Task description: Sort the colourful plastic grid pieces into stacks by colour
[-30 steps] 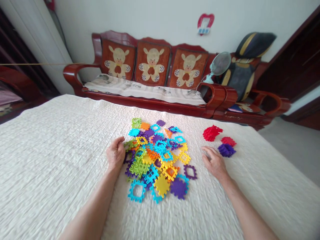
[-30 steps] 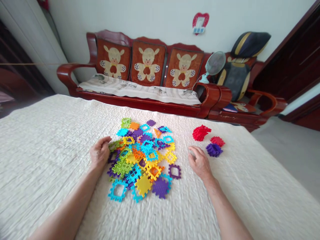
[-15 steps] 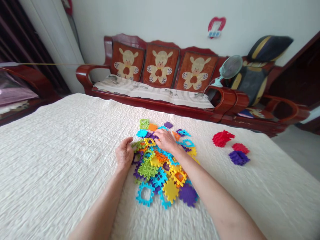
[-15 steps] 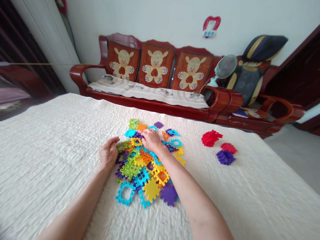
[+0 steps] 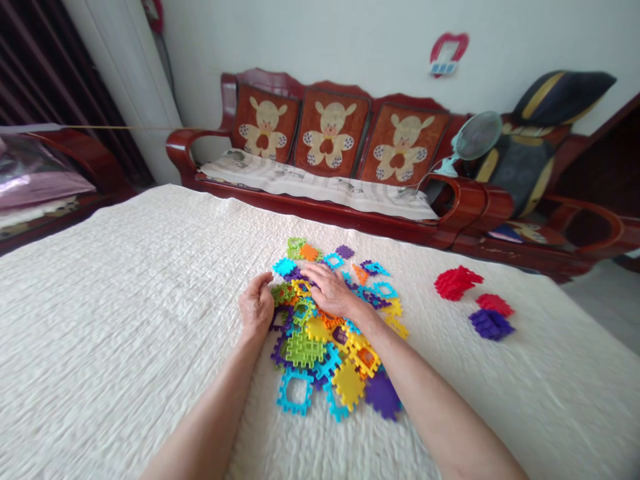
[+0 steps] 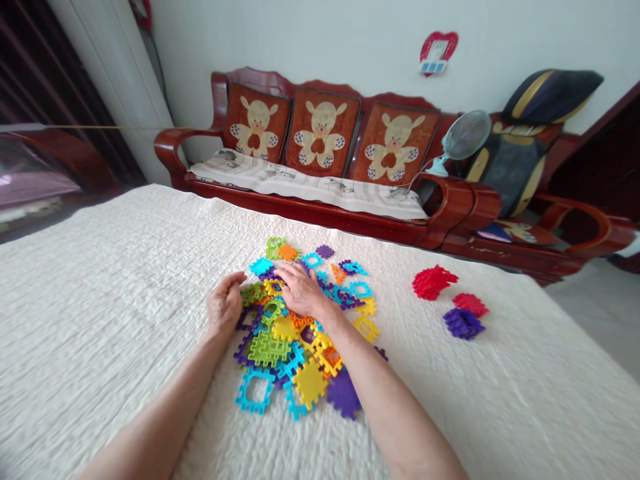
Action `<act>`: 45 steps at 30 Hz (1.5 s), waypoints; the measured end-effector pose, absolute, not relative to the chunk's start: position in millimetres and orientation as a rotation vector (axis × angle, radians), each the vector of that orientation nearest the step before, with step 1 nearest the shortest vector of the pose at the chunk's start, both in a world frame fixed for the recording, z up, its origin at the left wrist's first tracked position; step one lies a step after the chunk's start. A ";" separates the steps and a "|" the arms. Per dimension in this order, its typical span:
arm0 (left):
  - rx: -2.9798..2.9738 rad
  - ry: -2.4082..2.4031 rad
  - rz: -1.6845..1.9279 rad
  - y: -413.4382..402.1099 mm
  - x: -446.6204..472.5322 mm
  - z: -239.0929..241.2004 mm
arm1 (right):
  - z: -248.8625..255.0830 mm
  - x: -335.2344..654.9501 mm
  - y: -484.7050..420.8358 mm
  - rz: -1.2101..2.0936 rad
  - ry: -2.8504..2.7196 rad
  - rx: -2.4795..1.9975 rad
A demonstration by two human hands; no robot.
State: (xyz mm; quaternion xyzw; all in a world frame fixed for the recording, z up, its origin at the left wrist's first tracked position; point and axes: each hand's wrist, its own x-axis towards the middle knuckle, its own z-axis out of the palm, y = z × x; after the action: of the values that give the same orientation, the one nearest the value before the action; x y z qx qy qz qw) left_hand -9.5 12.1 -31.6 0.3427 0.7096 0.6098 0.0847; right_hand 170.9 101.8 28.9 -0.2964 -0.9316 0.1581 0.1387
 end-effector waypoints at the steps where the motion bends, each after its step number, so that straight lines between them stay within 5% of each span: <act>1: 1.023 2.113 1.819 12.2 -9.5 -31.8 | 28.6 175.4 96.2 0.485 -2.726 -0.824; 27: 1.014 2.178 1.799 11.5 -8.1 -26.8 | 45.6 96.3 116.8 0.256 -2.681 -1.344; 36: 0.988 2.181 1.723 10.6 -8.6 -24.4 | 27.5 242.9 107.7 0.406 -2.262 -1.015; 45: 0.894 2.362 1.490 7.2 -18.6 -22.1 | -25.3 391.5 78.2 0.289 -1.805 -1.426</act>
State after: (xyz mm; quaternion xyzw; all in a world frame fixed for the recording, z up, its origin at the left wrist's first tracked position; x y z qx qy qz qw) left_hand -18.6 7.2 -22.1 0.3033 0.8011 0.5053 0.1043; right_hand 391.5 78.2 -25.3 -0.5637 -0.7135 0.1144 0.4001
